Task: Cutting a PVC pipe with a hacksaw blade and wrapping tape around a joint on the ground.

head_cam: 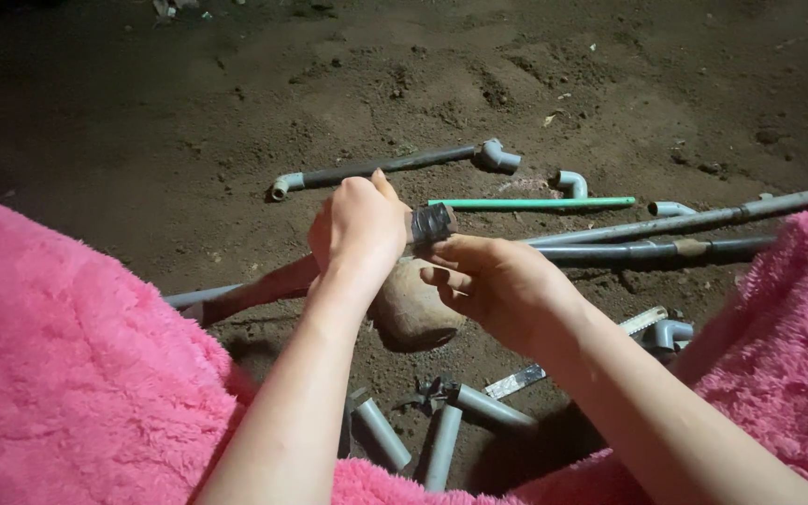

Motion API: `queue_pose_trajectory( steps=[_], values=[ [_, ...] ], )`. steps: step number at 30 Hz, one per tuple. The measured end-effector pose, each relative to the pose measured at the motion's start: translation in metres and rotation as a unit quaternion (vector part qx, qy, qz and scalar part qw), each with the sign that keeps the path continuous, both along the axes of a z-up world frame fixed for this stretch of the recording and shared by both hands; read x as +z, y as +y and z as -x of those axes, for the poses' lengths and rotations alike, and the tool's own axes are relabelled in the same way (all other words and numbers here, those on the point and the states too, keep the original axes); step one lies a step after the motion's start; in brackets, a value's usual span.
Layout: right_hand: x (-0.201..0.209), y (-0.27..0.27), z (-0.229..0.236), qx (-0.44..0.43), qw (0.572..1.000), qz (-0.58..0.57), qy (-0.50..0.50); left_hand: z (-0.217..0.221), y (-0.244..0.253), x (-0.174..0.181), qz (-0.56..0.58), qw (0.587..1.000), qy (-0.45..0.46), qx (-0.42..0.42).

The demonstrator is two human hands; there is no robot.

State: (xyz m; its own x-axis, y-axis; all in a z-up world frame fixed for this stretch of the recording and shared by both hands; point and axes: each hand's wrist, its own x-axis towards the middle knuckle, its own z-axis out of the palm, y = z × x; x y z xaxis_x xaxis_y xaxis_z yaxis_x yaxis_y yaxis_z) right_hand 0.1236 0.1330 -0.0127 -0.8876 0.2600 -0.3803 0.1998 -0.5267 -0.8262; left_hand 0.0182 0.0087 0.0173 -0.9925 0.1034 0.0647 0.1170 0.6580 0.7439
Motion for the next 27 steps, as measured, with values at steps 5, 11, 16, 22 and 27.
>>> queue_pose_trajectory(
  steps=[5,11,16,22,27],
  values=[
    [0.017,-0.003,-0.008,-0.025,0.995,0.089,-0.032,-0.003,0.004,0.003,0.041,0.999,-0.02,-0.006],
    [-0.009,0.009,0.002,-0.008,0.993,0.114,-0.037,-0.004,0.005,-0.002,0.054,0.998,-0.001,-0.014],
    [-0.006,0.011,0.002,-0.021,0.994,0.101,-0.048,0.003,0.002,-0.009,0.067,0.998,-0.013,-0.005],
    [-0.02,0.012,0.009,-0.031,0.996,0.068,-0.048,-0.007,-0.001,-0.006,0.027,1.0,0.0,-0.007],
    [-0.029,0.009,0.018,-0.029,0.999,0.0,-0.031,0.0,0.003,-0.013,0.043,0.999,-0.001,0.005]
  ],
)
